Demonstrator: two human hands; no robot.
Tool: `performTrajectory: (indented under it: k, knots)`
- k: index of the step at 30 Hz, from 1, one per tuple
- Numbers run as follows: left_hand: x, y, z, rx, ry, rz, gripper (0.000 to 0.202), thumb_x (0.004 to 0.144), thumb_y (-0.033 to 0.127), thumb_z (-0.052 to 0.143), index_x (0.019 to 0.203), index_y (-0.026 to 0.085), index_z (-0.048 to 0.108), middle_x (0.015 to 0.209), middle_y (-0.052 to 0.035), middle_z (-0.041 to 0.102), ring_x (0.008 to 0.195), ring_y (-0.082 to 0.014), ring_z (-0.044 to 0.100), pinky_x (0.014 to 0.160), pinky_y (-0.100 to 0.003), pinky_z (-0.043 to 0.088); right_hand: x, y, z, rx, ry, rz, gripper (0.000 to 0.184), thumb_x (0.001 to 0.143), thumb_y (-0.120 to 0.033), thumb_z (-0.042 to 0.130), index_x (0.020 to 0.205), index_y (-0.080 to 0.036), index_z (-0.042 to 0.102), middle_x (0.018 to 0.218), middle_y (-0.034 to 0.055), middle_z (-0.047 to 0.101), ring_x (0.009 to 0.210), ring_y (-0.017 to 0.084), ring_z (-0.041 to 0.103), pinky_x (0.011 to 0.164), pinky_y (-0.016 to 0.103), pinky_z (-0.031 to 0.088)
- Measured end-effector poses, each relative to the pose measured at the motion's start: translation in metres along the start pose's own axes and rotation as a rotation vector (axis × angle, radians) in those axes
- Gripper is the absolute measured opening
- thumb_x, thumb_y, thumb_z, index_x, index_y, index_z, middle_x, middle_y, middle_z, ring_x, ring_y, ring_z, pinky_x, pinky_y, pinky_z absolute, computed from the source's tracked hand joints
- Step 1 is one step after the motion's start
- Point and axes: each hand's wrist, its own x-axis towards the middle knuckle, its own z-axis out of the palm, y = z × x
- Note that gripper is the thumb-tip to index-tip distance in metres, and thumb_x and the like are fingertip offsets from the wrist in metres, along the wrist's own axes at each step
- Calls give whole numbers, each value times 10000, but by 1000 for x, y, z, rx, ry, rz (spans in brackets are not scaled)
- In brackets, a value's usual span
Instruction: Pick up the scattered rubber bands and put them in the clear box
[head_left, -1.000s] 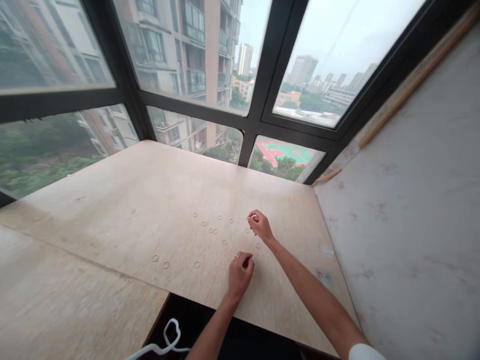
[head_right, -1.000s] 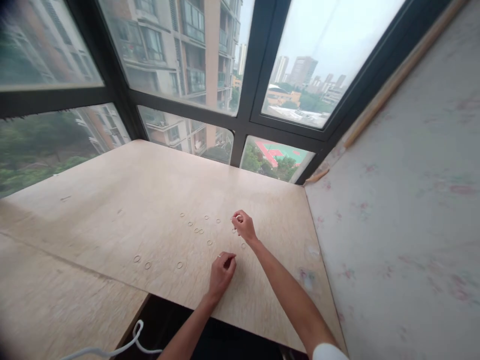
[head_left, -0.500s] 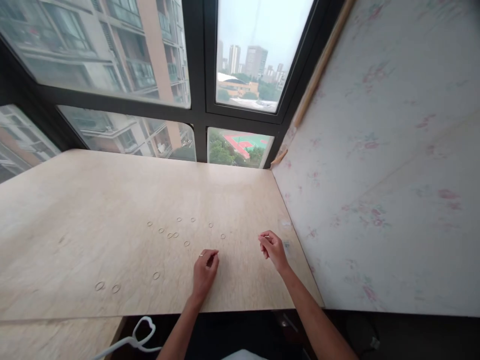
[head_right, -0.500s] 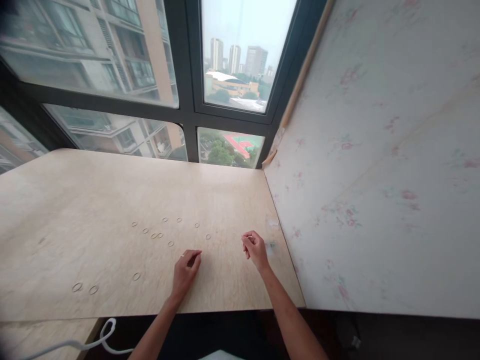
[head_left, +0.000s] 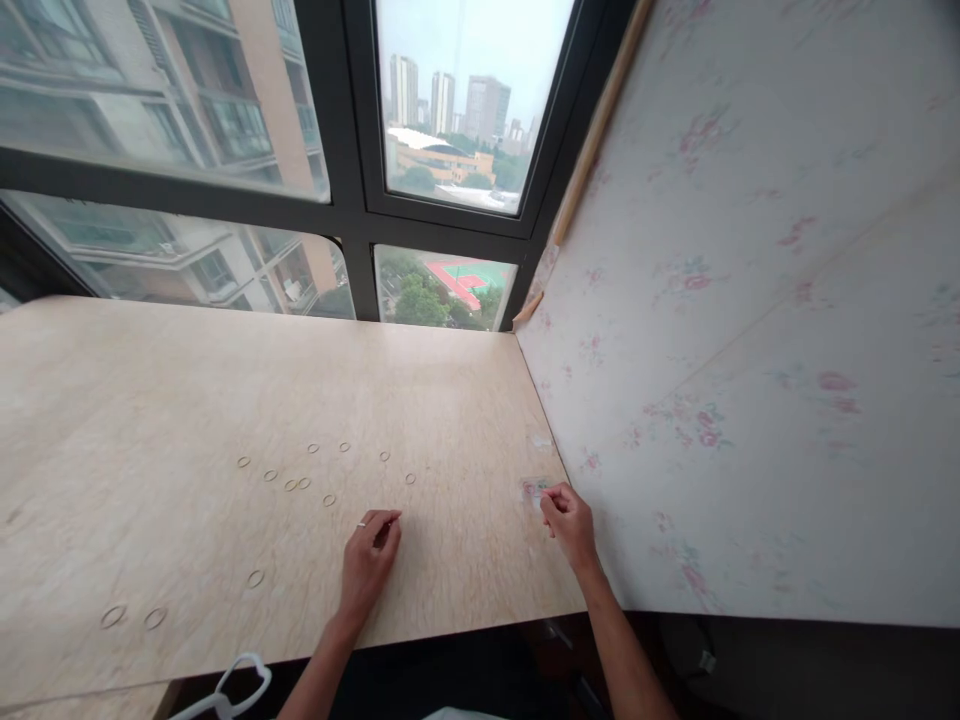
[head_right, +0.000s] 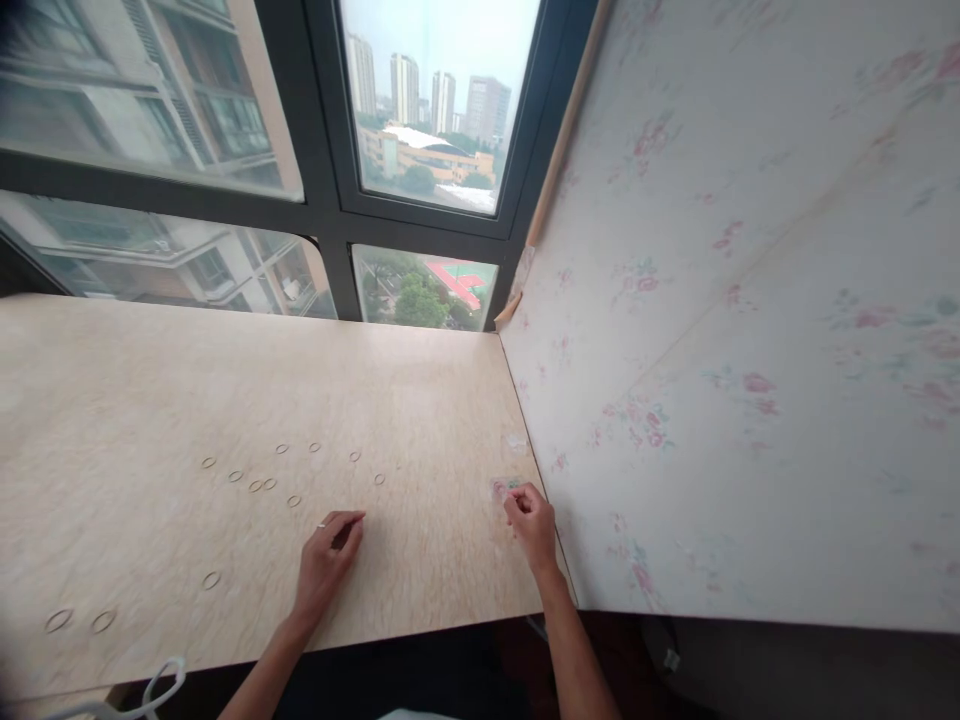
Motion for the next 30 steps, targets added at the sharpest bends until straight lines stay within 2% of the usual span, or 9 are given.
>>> performTrajectory:
  k: [3, 7, 13, 17, 20, 23, 26, 30]
  knots:
    - [0, 1, 0, 6, 1, -1, 221, 856, 329, 478, 878, 179, 639, 896, -63, 647, 799, -186, 631, 696, -304, 527, 7, 5, -1, -127, 67, -44, 281, 779, -453, 576, 763, -173, 595, 484, -23, 540, 396, 121, 476, 359, 196, 347]
    - [0, 2, -1, 9, 6, -9, 213, 858, 314, 478, 882, 180, 641, 895, -60, 647, 806, -183, 631, 701, -300, 525, 16, 12, 1, -266, 51, -71, 350, 797, -495, 543, 816, -163, 650, 484, -7, 558, 412, 141, 509, 382, 211, 357]
    - [-2, 2, -1, 15, 13, -25, 203, 864, 303, 479, 870, 187, 646, 890, -53, 651, 808, -178, 628, 704, -293, 521, 16, 8, -3, -268, 92, -64, 380, 803, -517, 551, 872, -160, 661, 519, 1, 577, 451, 156, 549, 420, 221, 394]
    - [-4, 1, 0, 7, 8, -31, 194, 869, 297, 484, 880, 190, 645, 901, -54, 647, 809, -175, 624, 694, -288, 517, 0, -3, 4, -249, 87, -144, 349, 840, -490, 546, 886, -161, 652, 512, -21, 533, 448, 136, 513, 443, 213, 404]
    - [-5, 2, 1, -8, 6, -39, 191, 872, 282, 479, 890, 188, 643, 904, -57, 642, 813, -172, 622, 697, -288, 516, -22, -8, 22, -279, -37, -280, 318, 880, -448, 512, 875, -165, 658, 524, -20, 539, 459, 125, 511, 479, 207, 418]
    - [-6, 3, 1, -15, 14, -37, 194, 871, 271, 470, 883, 183, 642, 893, -61, 641, 812, -173, 619, 705, -293, 514, -44, -8, 43, -303, -230, -407, 288, 912, -394, 476, 900, -178, 666, 657, 22, 644, 555, 139, 595, 550, 210, 457]
    - [-6, 5, 1, -14, 13, -40, 200, 871, 259, 456, 881, 176, 638, 889, -64, 640, 807, -172, 615, 709, -298, 509, -59, -2, 57, -284, -312, -434, 271, 926, -361, 457, 937, -190, 668, 767, 44, 692, 635, 157, 643, 597, 224, 487]
    - [-8, 9, 0, -8, -3, -63, 205, 874, 252, 446, 892, 167, 632, 900, -67, 634, 820, -169, 607, 724, -298, 500, -67, 9, 63, -259, -376, -429, 251, 917, -351, 472, 944, -205, 674, 836, 54, 708, 722, 192, 668, 656, 268, 517]
